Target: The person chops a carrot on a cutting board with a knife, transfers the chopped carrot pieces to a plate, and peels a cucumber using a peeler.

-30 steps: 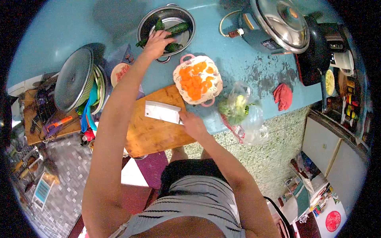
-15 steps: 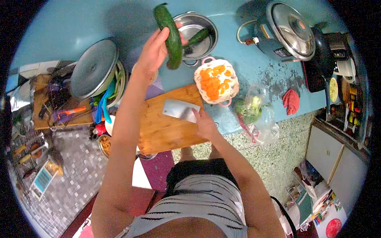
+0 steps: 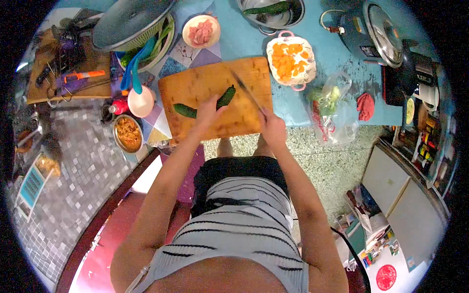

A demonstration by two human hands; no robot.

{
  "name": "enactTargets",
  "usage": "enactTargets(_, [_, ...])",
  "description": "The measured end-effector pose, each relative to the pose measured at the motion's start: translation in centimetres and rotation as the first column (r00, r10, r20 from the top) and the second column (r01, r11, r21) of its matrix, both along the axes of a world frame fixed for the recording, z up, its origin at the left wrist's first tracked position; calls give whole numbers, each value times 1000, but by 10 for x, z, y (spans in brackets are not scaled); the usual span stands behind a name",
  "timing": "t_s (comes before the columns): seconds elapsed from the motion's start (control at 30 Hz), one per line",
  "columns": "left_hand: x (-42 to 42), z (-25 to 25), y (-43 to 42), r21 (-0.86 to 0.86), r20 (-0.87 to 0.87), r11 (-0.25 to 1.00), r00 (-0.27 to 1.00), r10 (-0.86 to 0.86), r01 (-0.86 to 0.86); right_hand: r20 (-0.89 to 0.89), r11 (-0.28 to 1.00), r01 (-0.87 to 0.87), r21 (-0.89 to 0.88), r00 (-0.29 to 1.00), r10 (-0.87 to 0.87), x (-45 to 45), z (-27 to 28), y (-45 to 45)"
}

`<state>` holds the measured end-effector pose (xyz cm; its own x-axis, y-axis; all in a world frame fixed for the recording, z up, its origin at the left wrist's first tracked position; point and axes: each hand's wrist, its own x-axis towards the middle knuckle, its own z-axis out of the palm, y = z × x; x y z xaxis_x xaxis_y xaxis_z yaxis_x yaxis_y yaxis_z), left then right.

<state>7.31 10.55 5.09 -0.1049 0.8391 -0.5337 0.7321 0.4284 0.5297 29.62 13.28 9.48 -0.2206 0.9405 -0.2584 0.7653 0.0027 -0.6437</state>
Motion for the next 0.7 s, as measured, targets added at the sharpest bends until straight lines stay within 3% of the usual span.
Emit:
enactTargets(0.07, [2,-27,-12,167,-110,985,994,-26,44,30,994,-96,60,995,94,-19,5,-5])
enactTargets(0.13, [3,-18,-15,83,-92,997,996,-1,8,56,976,-188,110,982,183,-28,2,-11])
enactTargets(0.2, [2,-18,-16,2,-87,1000,996,26,-26,194,946,-307,104,939,283,-37,-12,-13])
enactTargets(0.37, [2,-29,-21,233,-134,972,989,60,-28,323,951,-306,-47,896,305,-52,-18,-16])
enactTargets(0.43, [4,-24,-19,197,-160,980,986,47,-15,363,954,-284,-93,883,298,-56,-28,-13])
enactTargets(0.6, [8,-33,-24,182,-262,983,964,36,12,308,951,-308,-5,905,294,-52,-80,-22])
enactTargets(0.67, [-2,-12,-27,308,46,947,995,87,-97,306,962,-275,-3,915,262,-52,-76,-22])
enactTargets(0.7, [-7,0,-26,306,46,948,996,75,-85,308,971,-239,2,924,227,-52,-74,-22])
